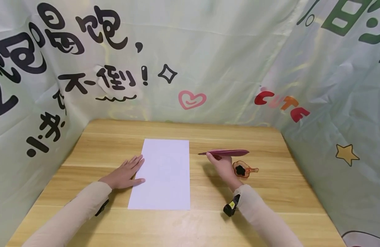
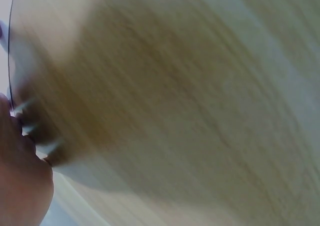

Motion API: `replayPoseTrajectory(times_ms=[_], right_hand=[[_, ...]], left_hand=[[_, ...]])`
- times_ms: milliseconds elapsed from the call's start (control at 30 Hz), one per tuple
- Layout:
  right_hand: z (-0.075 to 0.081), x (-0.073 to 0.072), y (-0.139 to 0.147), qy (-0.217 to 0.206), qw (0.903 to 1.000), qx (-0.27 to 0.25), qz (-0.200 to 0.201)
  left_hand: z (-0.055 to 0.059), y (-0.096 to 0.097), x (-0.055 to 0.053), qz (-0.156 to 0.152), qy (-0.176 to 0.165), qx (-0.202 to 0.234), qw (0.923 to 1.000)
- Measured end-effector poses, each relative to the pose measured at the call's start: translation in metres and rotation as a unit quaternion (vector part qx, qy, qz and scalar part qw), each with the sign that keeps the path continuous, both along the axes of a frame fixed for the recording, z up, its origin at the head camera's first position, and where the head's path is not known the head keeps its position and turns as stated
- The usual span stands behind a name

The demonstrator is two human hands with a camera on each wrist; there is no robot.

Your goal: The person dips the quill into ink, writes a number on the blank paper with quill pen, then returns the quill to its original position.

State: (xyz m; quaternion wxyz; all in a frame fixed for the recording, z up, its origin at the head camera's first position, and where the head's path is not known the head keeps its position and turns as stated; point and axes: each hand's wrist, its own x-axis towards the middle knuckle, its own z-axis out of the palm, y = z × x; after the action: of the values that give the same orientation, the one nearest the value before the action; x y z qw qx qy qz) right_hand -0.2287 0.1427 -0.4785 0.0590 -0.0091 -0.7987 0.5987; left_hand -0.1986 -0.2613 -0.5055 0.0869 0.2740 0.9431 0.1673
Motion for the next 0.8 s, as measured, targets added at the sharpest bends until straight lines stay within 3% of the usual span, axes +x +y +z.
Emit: replayPoseTrajectory(times_ms=[167,333,533,800], right_hand=[[-0.004,-0.004,-0.021,0.002,0.9999,0.014,0.004],[-0.007,-0.007,-0.040,0.008,0.9997,0.022,0.009],[-0.011,-0.011,-0.059,0.024,0.9993,0.028,0.011],[-0.016,-0.017,-0.076,0.048,0.9981,0.034,0.018]], left_hand=[[0.001,-0.001,0.001,-0.002,-0.001,-0.009,1.0000],[-0.005,-0.002,-0.002,-0.007,0.009,0.013,0.9998],[-0.012,-0.005,-0.004,0.001,-0.001,0.005,1.0000],[-0.004,-0.002,-0.002,0.003,-0.010,0.003,0.9999]])
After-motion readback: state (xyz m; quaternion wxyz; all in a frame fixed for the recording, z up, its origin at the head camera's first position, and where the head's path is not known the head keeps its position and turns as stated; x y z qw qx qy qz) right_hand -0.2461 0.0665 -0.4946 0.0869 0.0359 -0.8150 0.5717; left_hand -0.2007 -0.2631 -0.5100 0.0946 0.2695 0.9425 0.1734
